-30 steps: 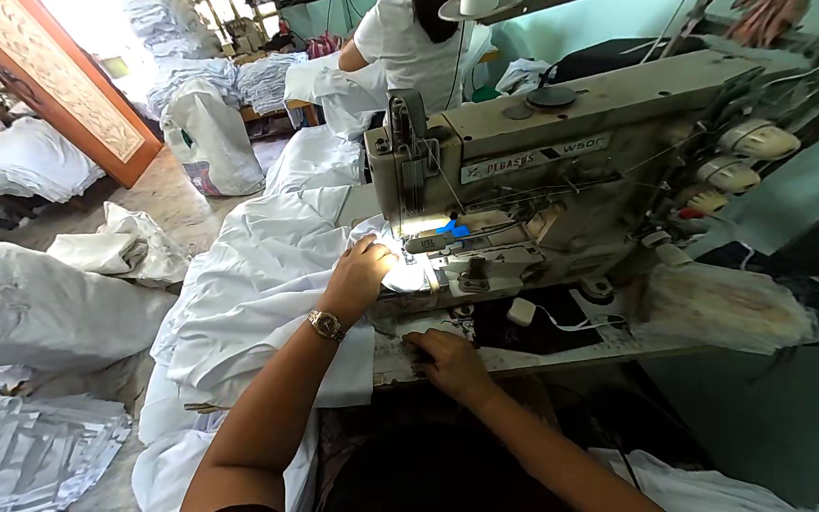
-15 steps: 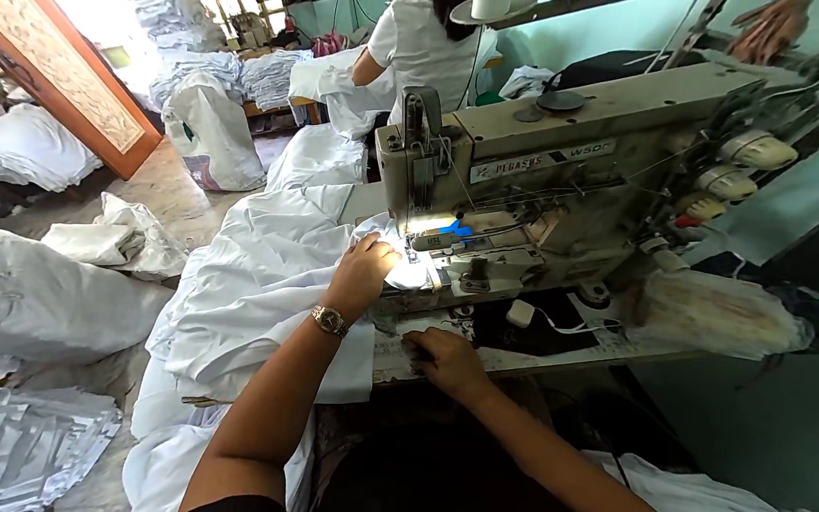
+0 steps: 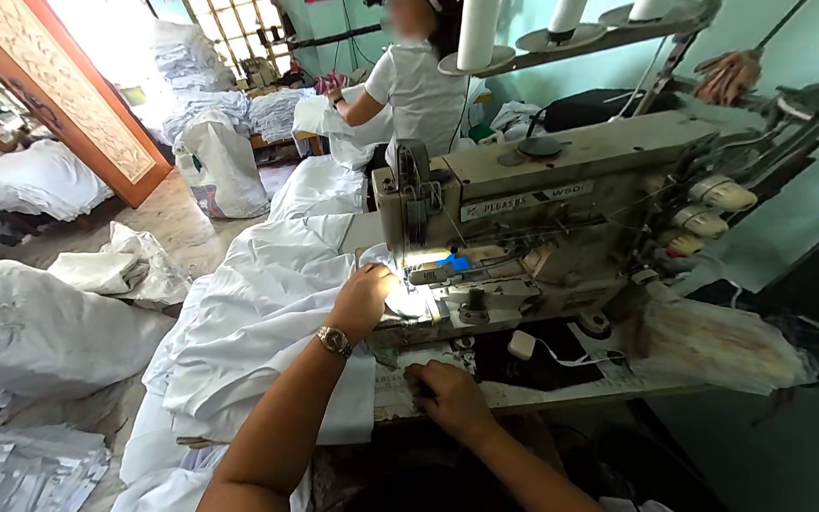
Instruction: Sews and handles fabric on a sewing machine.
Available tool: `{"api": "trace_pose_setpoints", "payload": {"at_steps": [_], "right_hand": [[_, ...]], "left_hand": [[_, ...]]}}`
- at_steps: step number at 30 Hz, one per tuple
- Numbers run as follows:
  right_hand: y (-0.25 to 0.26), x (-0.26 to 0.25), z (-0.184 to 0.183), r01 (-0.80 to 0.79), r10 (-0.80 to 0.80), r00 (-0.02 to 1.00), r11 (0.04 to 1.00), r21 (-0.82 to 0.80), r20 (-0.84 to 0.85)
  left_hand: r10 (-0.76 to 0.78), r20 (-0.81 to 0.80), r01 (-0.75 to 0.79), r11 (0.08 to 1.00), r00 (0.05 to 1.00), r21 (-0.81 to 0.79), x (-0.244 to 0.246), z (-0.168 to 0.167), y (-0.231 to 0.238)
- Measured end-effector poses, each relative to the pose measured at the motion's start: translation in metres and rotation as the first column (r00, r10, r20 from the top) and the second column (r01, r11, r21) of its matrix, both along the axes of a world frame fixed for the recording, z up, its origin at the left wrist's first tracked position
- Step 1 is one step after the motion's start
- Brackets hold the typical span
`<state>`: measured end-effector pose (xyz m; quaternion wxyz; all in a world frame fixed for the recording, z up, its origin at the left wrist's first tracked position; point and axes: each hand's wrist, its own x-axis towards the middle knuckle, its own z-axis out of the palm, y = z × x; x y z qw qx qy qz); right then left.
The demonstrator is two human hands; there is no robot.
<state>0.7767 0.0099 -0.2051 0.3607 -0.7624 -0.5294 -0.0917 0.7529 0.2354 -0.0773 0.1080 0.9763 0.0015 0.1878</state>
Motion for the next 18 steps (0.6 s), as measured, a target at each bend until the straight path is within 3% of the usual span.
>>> {"api": "trace_pose_setpoints", "payload": {"at_steps": [3,7,10,13,18], "right_hand": [[0.002,0.002,0.000,-0.003,0.003,1.000,1.000,-0.027,-0.012],[0.002,0.003,-0.003,-0.020,0.020,1.000,0.999,-0.027,-0.006],[0.001,0.003,-0.004,-0.020,0.020,1.000,1.000,-0.008,0.003],[0.001,0.001,-0.005,-0.001,0.000,1.000,1.000,0.016,0.017],[0.002,-0.001,-0.003,-0.002,0.002,1.000,1.000,-0.005,-0.006]], "left_hand": [[-0.004,-0.073,-0.002,0.997,0.997,-0.073,0.015,0.011,0.011],[0.074,-0.165,-0.079,0.997,0.984,-0.019,0.041,0.020,0.047],[0.169,0.164,-0.167,0.986,0.972,-0.024,0.031,0.009,0.092],[0.177,0.456,-0.201,0.980,0.872,0.002,-0.009,0.014,0.088],[0.127,0.595,-0.189,0.981,0.794,0.043,-0.067,0.001,0.040]]}}
